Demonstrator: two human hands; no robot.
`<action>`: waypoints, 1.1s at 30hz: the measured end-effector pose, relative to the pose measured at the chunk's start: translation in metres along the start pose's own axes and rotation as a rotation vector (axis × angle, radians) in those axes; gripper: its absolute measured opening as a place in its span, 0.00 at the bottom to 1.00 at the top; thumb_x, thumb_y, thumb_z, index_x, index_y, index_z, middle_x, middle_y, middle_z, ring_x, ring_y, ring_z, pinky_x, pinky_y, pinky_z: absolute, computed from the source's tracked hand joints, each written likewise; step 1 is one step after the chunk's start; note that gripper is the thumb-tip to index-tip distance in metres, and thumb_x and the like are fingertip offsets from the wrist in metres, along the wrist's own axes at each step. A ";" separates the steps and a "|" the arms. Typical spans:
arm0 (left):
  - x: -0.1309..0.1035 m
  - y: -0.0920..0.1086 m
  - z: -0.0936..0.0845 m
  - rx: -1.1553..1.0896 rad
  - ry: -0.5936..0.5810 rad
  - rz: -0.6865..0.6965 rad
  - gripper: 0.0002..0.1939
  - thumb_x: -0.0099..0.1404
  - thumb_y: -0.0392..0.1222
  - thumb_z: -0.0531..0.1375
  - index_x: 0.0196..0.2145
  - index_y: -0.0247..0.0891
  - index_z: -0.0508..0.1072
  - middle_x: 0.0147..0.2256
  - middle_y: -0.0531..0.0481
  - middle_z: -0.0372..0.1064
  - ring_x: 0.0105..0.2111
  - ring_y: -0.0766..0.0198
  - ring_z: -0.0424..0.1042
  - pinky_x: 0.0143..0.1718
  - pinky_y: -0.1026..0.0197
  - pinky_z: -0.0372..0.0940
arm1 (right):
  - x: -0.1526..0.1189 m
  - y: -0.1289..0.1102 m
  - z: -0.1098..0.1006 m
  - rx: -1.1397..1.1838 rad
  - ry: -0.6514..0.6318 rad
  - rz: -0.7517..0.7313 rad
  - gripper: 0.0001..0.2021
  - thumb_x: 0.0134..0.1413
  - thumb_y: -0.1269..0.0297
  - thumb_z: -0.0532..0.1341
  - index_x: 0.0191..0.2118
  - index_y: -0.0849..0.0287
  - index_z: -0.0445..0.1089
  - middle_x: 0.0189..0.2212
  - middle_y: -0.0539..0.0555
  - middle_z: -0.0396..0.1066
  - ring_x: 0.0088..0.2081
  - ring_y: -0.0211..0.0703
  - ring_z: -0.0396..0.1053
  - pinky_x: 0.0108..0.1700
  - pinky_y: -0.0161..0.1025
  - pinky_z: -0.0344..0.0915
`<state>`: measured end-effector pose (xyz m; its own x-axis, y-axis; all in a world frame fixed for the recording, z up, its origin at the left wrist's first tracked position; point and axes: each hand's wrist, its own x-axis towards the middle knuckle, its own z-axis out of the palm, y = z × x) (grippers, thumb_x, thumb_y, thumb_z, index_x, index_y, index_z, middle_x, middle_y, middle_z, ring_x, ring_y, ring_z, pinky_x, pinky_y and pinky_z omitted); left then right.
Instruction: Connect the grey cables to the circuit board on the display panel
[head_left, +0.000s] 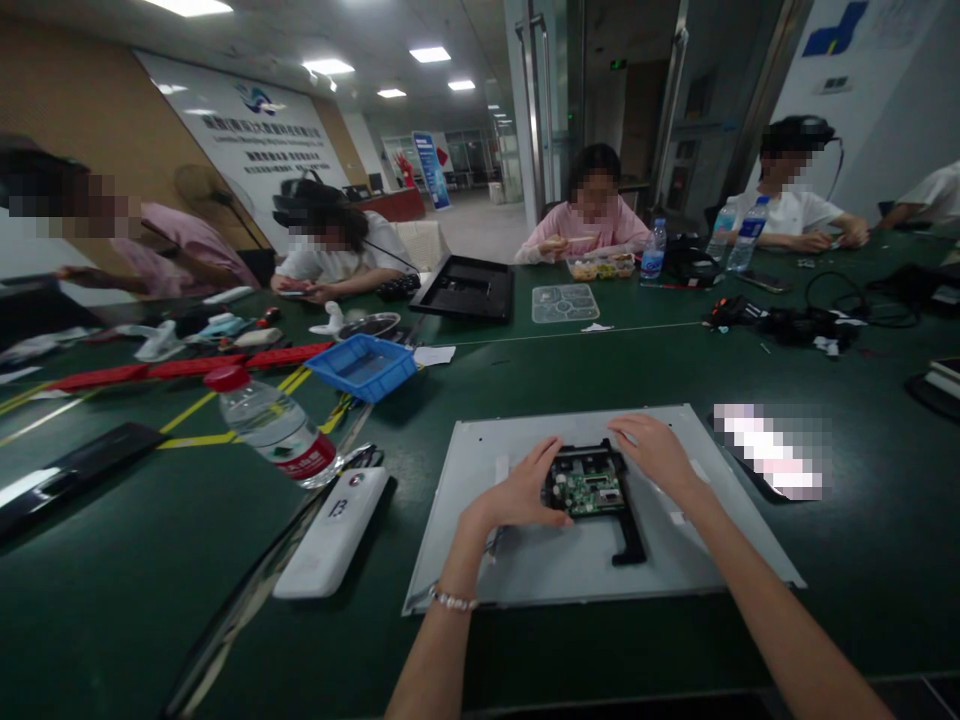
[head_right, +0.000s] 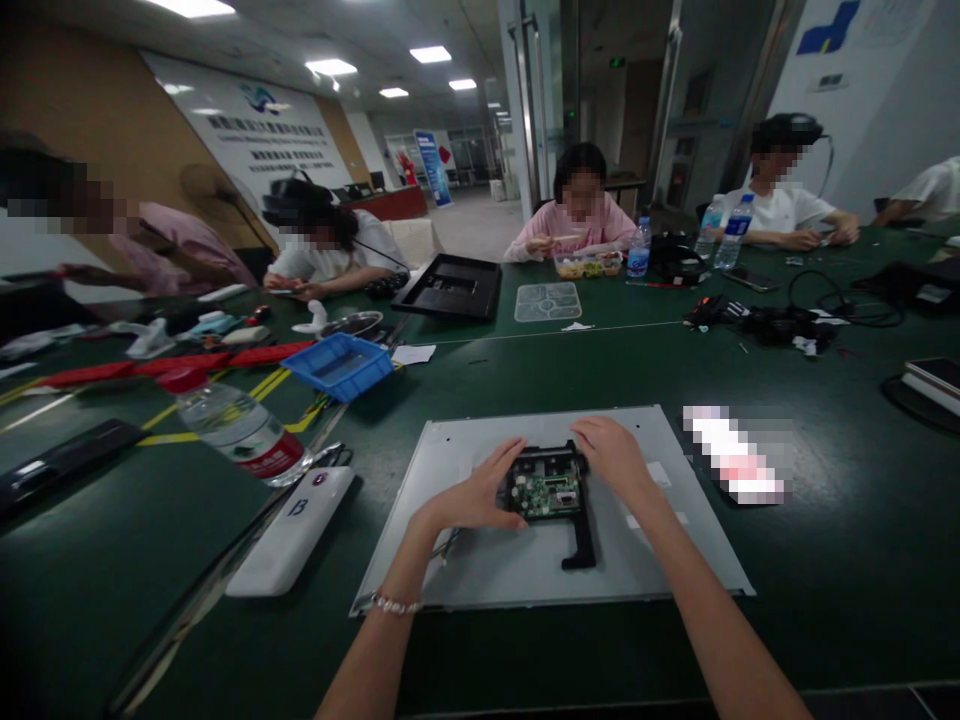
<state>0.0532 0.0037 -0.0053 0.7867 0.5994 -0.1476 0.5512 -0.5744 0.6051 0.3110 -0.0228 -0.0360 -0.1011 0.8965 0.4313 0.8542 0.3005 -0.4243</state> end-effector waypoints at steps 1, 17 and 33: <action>0.000 0.000 0.000 -0.001 0.000 0.000 0.58 0.46 0.55 0.65 0.63 0.36 0.33 0.64 0.42 0.27 0.63 0.49 0.32 0.63 0.51 0.38 | -0.001 0.003 -0.003 -0.020 -0.008 0.013 0.12 0.57 0.68 0.53 0.41 0.57 0.72 0.41 0.54 0.73 0.44 0.44 0.68 0.49 0.41 0.61; 0.000 -0.003 0.001 0.017 -0.010 0.009 0.59 0.46 0.58 0.64 0.63 0.35 0.33 0.64 0.42 0.26 0.63 0.49 0.32 0.62 0.51 0.38 | -0.030 0.015 -0.022 -0.109 -0.190 0.081 0.11 0.55 0.69 0.53 0.38 0.55 0.73 0.38 0.54 0.73 0.42 0.43 0.68 0.44 0.38 0.61; 0.000 -0.003 0.002 0.016 0.006 0.015 0.59 0.46 0.57 0.65 0.63 0.35 0.34 0.64 0.40 0.27 0.63 0.49 0.33 0.62 0.51 0.37 | -0.038 0.025 -0.017 0.034 -0.117 0.073 0.11 0.53 0.67 0.56 0.42 0.57 0.71 0.42 0.56 0.71 0.44 0.46 0.67 0.47 0.43 0.62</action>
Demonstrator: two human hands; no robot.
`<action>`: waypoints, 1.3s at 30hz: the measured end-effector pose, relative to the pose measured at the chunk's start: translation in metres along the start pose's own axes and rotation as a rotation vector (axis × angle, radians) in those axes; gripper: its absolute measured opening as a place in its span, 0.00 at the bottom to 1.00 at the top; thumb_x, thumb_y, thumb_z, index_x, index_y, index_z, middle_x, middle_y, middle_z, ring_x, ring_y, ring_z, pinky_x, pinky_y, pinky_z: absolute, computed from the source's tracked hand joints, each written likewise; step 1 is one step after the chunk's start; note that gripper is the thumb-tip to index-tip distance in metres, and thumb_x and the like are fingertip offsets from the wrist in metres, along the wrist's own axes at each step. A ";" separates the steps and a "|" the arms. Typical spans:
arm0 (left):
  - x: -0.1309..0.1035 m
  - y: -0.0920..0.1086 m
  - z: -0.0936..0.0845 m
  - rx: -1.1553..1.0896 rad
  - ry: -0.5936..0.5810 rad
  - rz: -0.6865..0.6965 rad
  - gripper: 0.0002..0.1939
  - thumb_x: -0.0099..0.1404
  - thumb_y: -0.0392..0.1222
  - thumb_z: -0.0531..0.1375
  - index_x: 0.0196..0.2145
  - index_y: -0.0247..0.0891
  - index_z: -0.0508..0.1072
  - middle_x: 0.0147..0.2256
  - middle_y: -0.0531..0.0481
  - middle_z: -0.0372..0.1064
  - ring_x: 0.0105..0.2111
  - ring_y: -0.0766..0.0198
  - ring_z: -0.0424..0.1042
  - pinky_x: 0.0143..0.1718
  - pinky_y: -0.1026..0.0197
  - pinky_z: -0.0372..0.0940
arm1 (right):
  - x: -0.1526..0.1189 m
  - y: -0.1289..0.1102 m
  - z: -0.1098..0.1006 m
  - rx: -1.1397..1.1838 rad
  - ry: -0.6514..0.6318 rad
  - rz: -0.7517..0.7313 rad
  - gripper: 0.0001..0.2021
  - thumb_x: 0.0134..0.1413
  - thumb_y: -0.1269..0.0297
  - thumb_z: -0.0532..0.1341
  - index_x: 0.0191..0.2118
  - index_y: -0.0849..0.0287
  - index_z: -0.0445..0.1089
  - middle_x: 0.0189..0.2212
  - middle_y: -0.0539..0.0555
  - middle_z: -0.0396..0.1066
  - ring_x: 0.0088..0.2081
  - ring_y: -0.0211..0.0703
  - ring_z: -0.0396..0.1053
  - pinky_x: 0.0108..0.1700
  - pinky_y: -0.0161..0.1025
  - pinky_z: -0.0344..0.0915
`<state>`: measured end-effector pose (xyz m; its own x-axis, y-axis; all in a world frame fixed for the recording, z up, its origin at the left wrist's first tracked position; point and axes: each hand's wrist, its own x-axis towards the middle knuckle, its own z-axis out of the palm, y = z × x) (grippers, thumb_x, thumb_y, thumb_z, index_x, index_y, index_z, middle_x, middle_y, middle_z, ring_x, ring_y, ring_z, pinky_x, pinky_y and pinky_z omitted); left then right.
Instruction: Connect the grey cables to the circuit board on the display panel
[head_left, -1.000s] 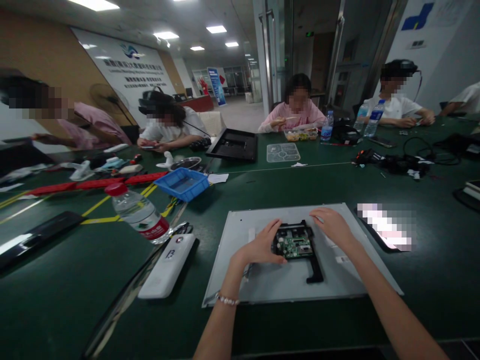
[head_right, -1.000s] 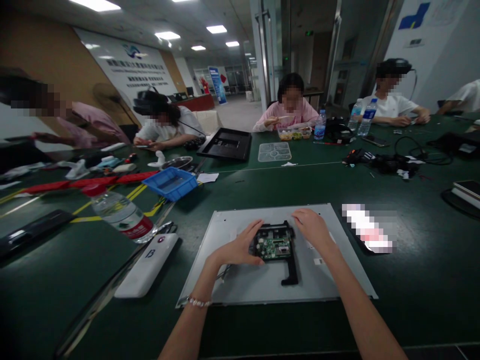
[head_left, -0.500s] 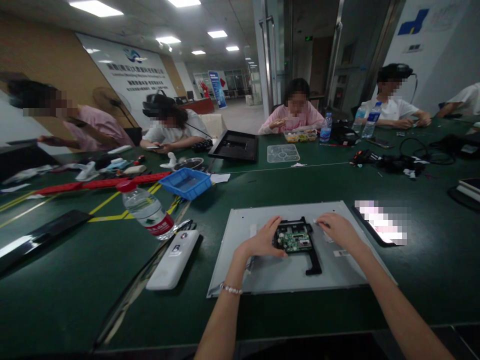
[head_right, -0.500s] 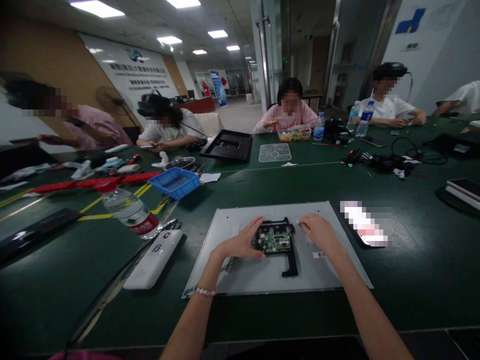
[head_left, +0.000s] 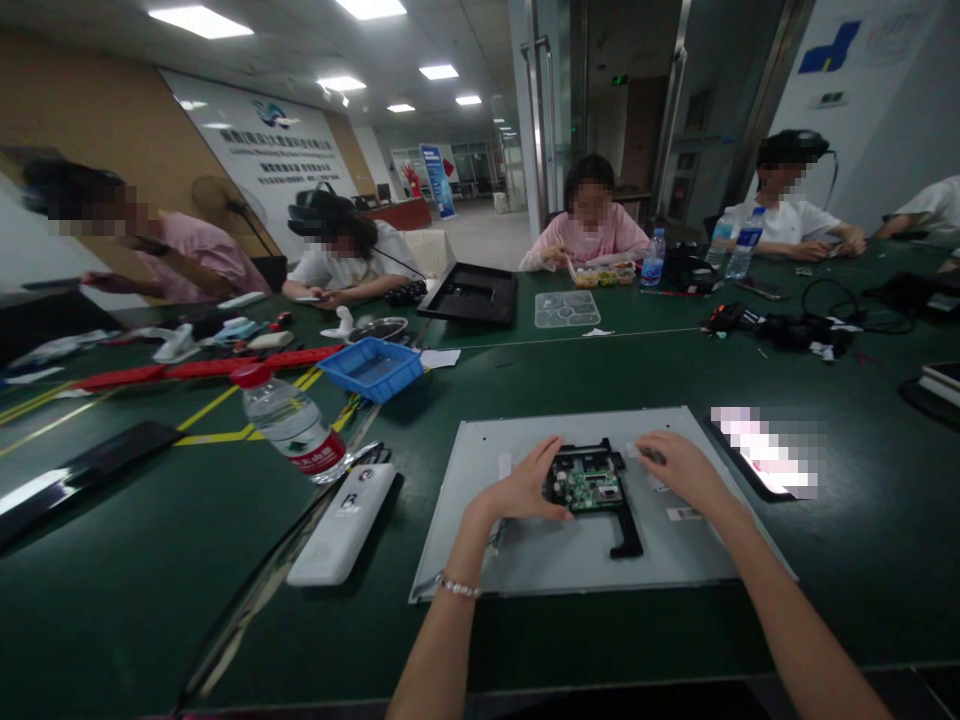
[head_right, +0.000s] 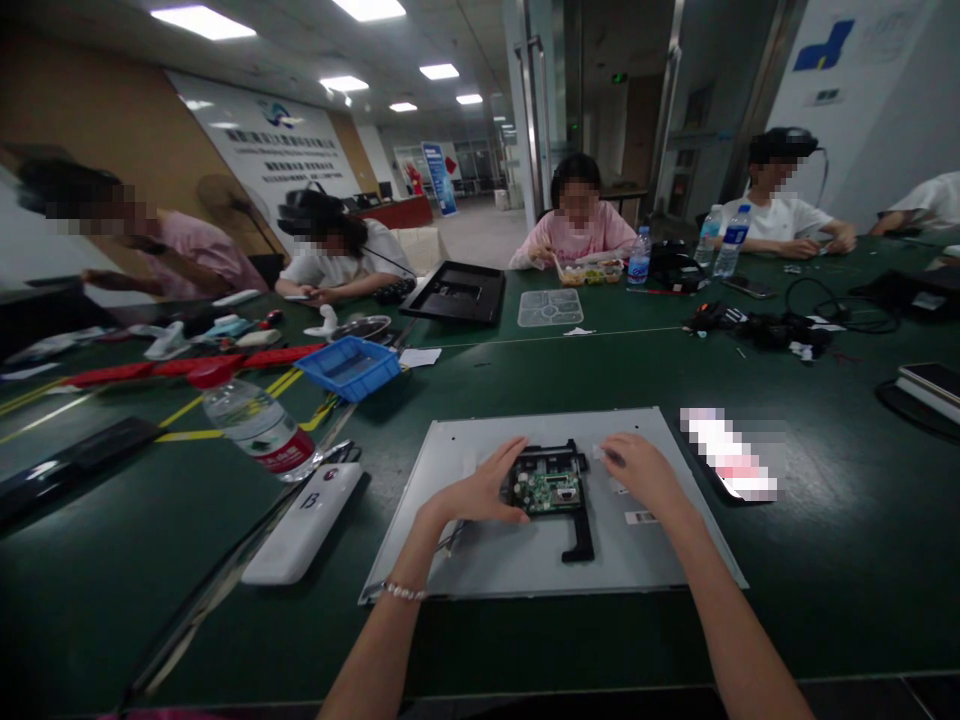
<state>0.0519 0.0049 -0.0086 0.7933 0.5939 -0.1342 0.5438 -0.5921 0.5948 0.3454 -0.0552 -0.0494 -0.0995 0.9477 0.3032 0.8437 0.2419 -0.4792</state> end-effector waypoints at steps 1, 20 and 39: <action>0.000 0.000 0.000 -0.003 0.003 0.002 0.59 0.46 0.57 0.65 0.63 0.35 0.34 0.64 0.40 0.27 0.63 0.49 0.33 0.62 0.50 0.38 | 0.001 0.000 0.001 -0.011 -0.003 -0.010 0.11 0.53 0.66 0.56 0.42 0.57 0.71 0.42 0.56 0.71 0.45 0.47 0.66 0.47 0.43 0.62; 0.000 0.012 -0.008 -0.052 -0.020 -0.037 0.57 0.47 0.53 0.65 0.63 0.38 0.34 0.64 0.41 0.27 0.63 0.49 0.33 0.62 0.48 0.37 | 0.006 -0.009 -0.002 -0.102 0.019 0.012 0.11 0.58 0.67 0.52 0.39 0.57 0.72 0.40 0.55 0.73 0.43 0.45 0.68 0.45 0.41 0.63; -0.001 0.008 -0.007 -0.059 -0.016 -0.026 0.57 0.47 0.53 0.65 0.63 0.40 0.33 0.64 0.43 0.27 0.63 0.47 0.32 0.62 0.46 0.37 | 0.004 -0.006 0.000 -0.062 0.026 0.017 0.12 0.58 0.61 0.53 0.42 0.56 0.72 0.42 0.55 0.71 0.45 0.46 0.67 0.47 0.44 0.64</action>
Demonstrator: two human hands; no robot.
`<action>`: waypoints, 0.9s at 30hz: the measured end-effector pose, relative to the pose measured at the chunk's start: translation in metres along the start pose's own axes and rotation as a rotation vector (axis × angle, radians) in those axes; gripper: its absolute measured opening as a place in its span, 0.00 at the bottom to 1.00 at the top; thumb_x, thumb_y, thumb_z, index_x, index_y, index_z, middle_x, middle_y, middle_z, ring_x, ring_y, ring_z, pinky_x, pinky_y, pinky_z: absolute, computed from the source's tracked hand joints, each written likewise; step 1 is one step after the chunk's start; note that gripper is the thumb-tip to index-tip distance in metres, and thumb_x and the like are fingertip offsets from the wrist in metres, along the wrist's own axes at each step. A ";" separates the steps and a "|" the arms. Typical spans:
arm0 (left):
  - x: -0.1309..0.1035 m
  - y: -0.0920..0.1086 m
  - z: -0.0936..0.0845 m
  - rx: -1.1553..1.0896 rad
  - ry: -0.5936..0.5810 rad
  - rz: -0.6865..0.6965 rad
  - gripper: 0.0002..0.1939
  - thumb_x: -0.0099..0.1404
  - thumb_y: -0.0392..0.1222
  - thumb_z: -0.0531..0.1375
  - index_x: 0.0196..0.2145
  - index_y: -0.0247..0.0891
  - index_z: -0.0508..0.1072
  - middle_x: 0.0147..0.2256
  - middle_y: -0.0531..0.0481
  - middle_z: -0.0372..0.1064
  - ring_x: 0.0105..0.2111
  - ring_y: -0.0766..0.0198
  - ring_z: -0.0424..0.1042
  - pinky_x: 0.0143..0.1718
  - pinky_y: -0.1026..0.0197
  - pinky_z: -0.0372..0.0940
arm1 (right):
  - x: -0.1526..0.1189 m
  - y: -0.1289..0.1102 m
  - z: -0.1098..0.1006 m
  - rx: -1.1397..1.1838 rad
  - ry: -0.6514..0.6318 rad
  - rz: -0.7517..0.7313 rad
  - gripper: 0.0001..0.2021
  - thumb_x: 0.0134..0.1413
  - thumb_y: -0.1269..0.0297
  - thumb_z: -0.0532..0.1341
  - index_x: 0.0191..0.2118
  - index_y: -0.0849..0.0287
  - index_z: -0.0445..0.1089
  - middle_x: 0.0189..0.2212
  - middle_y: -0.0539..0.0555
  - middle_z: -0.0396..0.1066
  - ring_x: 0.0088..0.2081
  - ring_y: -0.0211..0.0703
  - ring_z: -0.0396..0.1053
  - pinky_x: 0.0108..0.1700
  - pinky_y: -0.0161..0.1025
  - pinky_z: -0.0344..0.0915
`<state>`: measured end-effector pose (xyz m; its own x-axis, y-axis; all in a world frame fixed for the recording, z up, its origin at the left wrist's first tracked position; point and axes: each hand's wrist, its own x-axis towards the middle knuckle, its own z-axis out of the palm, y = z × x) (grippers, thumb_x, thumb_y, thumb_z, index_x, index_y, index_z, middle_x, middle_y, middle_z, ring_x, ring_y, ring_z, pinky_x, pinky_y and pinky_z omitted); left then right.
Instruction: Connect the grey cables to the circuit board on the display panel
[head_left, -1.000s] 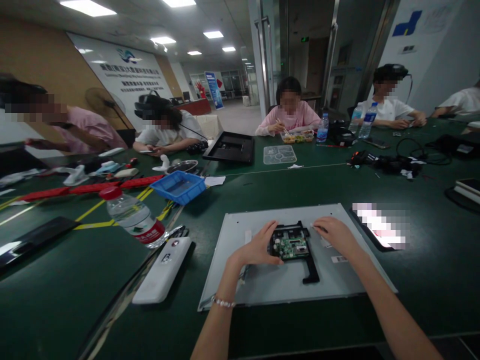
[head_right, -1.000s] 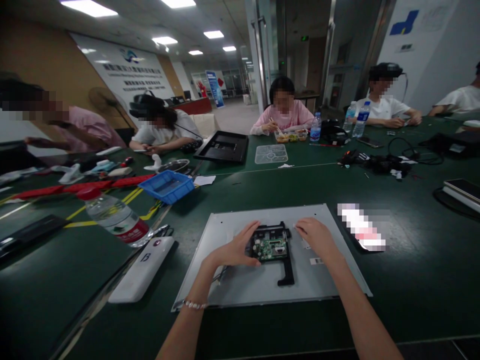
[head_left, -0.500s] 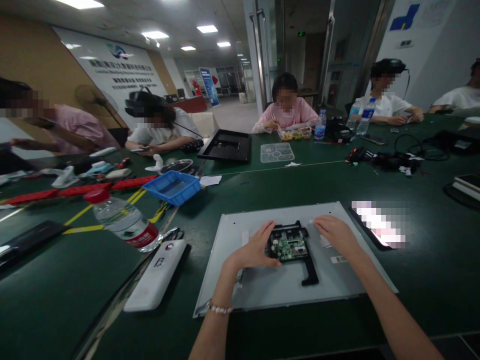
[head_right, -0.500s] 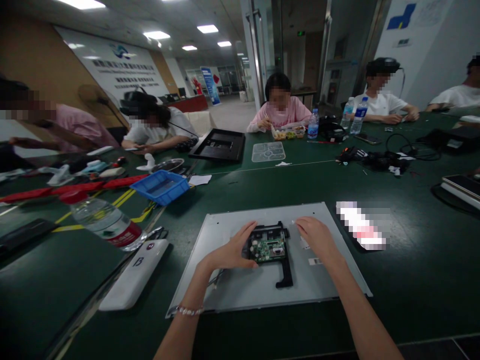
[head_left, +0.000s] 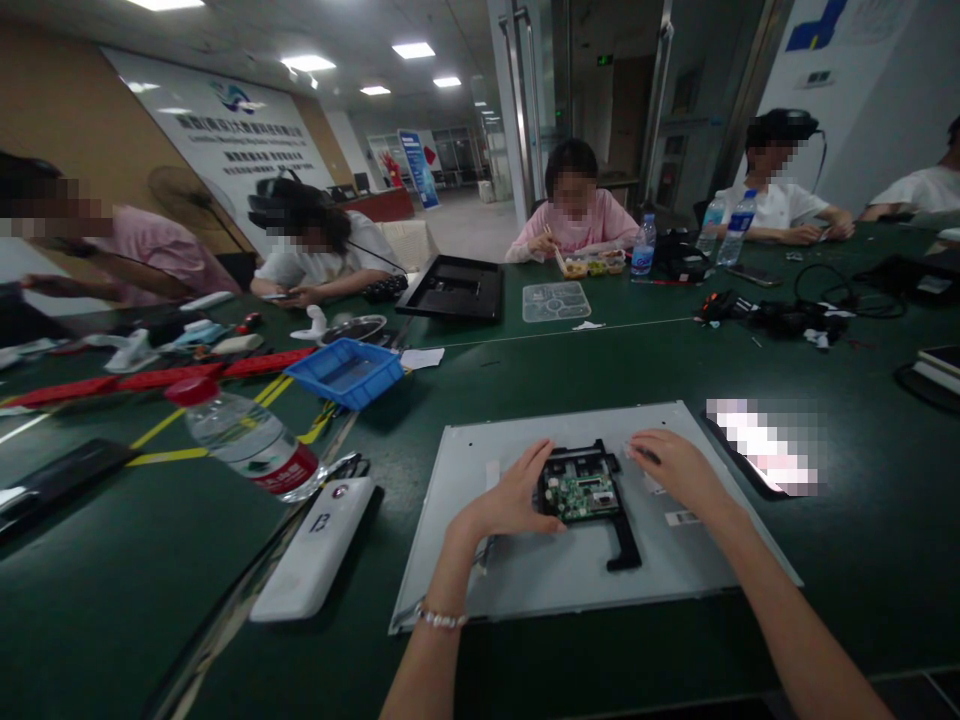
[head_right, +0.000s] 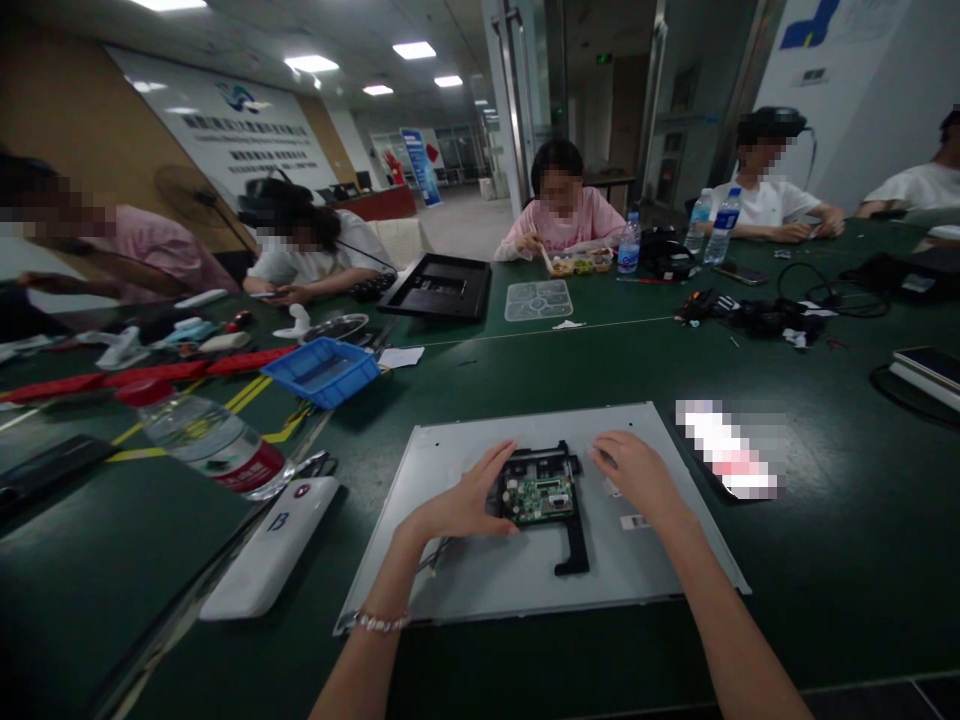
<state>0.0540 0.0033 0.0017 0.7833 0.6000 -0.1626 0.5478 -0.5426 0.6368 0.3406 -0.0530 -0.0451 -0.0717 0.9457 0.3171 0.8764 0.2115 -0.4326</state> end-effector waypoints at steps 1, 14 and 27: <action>0.000 -0.001 0.000 0.003 0.002 0.001 0.57 0.47 0.53 0.65 0.63 0.39 0.33 0.64 0.43 0.27 0.63 0.47 0.32 0.62 0.47 0.37 | 0.000 0.001 0.001 0.001 -0.003 -0.003 0.12 0.57 0.62 0.54 0.42 0.56 0.71 0.42 0.55 0.71 0.45 0.46 0.67 0.47 0.44 0.64; 0.001 -0.001 0.001 0.029 0.000 0.005 0.57 0.47 0.53 0.65 0.63 0.39 0.33 0.64 0.43 0.27 0.63 0.50 0.32 0.62 0.49 0.37 | 0.003 0.001 0.002 -0.056 -0.050 -0.018 0.10 0.57 0.66 0.54 0.41 0.56 0.72 0.40 0.55 0.72 0.44 0.46 0.67 0.46 0.41 0.63; 0.001 -0.002 0.000 0.028 -0.005 -0.006 0.57 0.48 0.53 0.65 0.63 0.37 0.34 0.64 0.43 0.25 0.63 0.49 0.32 0.62 0.50 0.37 | -0.001 0.005 -0.004 -0.074 0.054 0.008 0.13 0.58 0.66 0.50 0.41 0.56 0.71 0.41 0.54 0.72 0.44 0.46 0.67 0.46 0.43 0.63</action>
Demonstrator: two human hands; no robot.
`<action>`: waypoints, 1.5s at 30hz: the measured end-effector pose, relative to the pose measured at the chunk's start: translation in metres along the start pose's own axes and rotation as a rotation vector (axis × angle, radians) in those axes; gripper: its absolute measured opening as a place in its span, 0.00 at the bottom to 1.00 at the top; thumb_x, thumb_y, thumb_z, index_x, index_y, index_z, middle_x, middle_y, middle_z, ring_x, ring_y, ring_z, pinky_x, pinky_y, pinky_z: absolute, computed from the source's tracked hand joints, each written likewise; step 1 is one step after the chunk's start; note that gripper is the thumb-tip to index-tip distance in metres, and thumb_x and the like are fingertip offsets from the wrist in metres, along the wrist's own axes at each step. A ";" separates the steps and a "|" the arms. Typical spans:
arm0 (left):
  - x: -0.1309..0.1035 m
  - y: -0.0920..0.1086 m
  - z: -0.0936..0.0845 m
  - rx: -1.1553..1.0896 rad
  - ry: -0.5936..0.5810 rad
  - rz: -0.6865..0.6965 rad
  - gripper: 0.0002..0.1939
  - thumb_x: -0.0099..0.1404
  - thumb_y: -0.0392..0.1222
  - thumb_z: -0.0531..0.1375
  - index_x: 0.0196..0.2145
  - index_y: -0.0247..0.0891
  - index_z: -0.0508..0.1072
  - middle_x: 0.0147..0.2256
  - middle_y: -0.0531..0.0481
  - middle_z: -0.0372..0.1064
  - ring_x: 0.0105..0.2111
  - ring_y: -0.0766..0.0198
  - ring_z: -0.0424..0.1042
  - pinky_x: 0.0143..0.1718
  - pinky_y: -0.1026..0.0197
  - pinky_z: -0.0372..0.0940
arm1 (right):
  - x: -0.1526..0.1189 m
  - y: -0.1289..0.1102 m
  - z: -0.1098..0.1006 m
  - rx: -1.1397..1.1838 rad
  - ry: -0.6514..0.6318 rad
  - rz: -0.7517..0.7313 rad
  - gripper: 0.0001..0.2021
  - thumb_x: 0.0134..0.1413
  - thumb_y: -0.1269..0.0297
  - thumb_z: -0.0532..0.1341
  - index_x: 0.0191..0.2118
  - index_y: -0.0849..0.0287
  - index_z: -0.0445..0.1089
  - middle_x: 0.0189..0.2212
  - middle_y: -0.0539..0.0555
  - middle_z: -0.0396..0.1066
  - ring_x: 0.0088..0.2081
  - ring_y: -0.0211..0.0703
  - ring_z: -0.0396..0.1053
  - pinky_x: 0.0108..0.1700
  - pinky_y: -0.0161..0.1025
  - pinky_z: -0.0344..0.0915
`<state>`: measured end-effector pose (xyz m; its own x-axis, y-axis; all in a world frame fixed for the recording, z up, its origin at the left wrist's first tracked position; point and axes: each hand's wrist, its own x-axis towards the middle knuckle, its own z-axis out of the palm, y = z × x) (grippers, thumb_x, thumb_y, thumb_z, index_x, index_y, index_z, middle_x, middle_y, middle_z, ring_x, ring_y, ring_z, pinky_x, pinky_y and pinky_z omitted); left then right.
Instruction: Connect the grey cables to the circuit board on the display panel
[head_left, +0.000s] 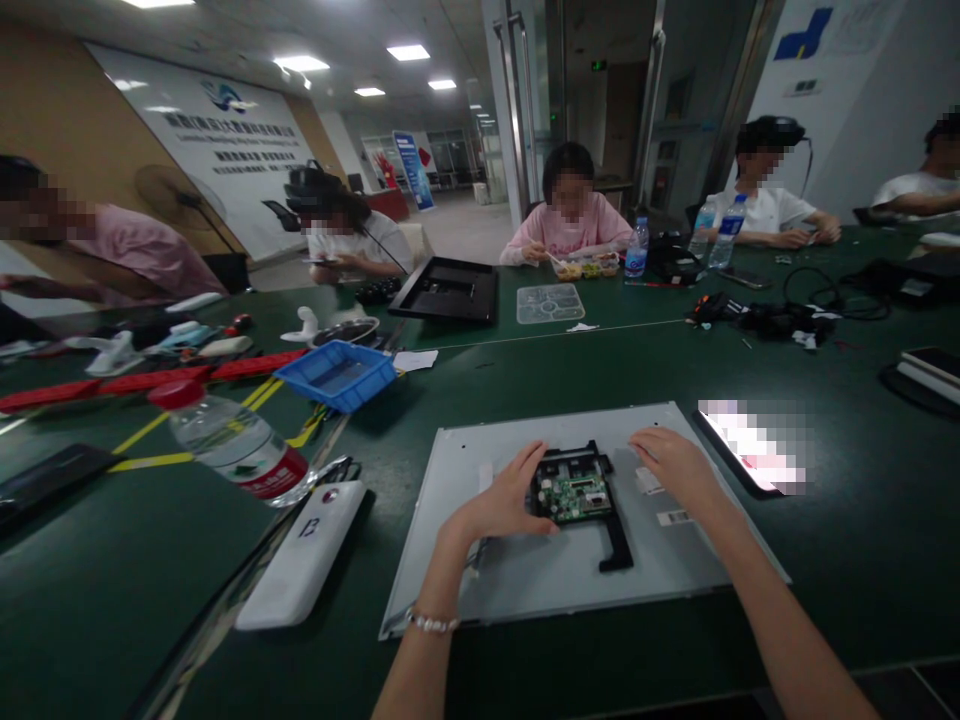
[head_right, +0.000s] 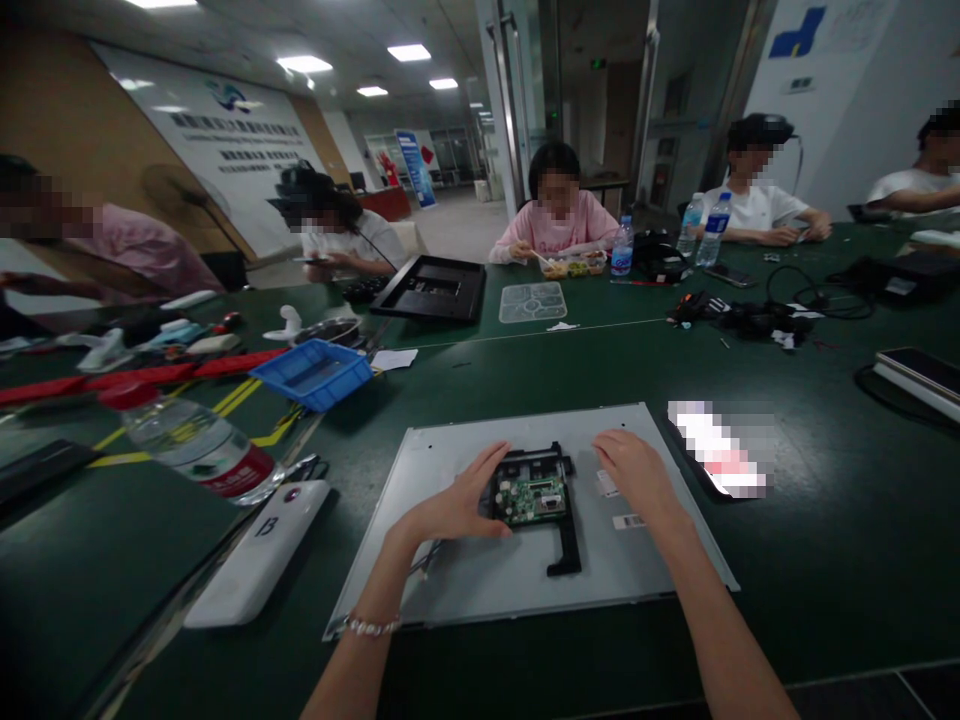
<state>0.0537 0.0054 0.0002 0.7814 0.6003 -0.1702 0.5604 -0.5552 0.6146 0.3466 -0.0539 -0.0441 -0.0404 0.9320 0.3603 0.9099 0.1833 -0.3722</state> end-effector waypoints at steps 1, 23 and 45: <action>0.000 0.000 0.000 -0.001 0.002 0.002 0.57 0.48 0.53 0.65 0.63 0.37 0.34 0.64 0.43 0.25 0.63 0.49 0.32 0.62 0.50 0.37 | 0.000 0.000 -0.002 0.007 -0.026 -0.008 0.12 0.58 0.66 0.51 0.40 0.56 0.71 0.41 0.54 0.72 0.44 0.46 0.68 0.46 0.43 0.63; 0.002 -0.003 0.003 0.015 0.009 0.008 0.56 0.48 0.54 0.65 0.63 0.37 0.34 0.64 0.44 0.26 0.63 0.51 0.32 0.63 0.51 0.37 | -0.001 0.008 -0.003 0.165 -0.120 0.019 0.13 0.54 0.65 0.55 0.45 0.56 0.69 0.43 0.56 0.69 0.46 0.47 0.66 0.49 0.46 0.62; 0.000 -0.001 0.002 0.031 0.022 0.002 0.57 0.47 0.54 0.65 0.63 0.36 0.35 0.64 0.41 0.27 0.63 0.50 0.33 0.62 0.51 0.38 | 0.003 0.010 0.012 0.208 -0.092 0.066 0.12 0.53 0.63 0.56 0.43 0.56 0.70 0.41 0.56 0.68 0.42 0.45 0.66 0.45 0.42 0.62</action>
<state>0.0539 0.0048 -0.0014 0.7762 0.6118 -0.1521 0.5678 -0.5735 0.5905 0.3508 -0.0457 -0.0574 -0.0300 0.9669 0.2533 0.8073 0.1728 -0.5643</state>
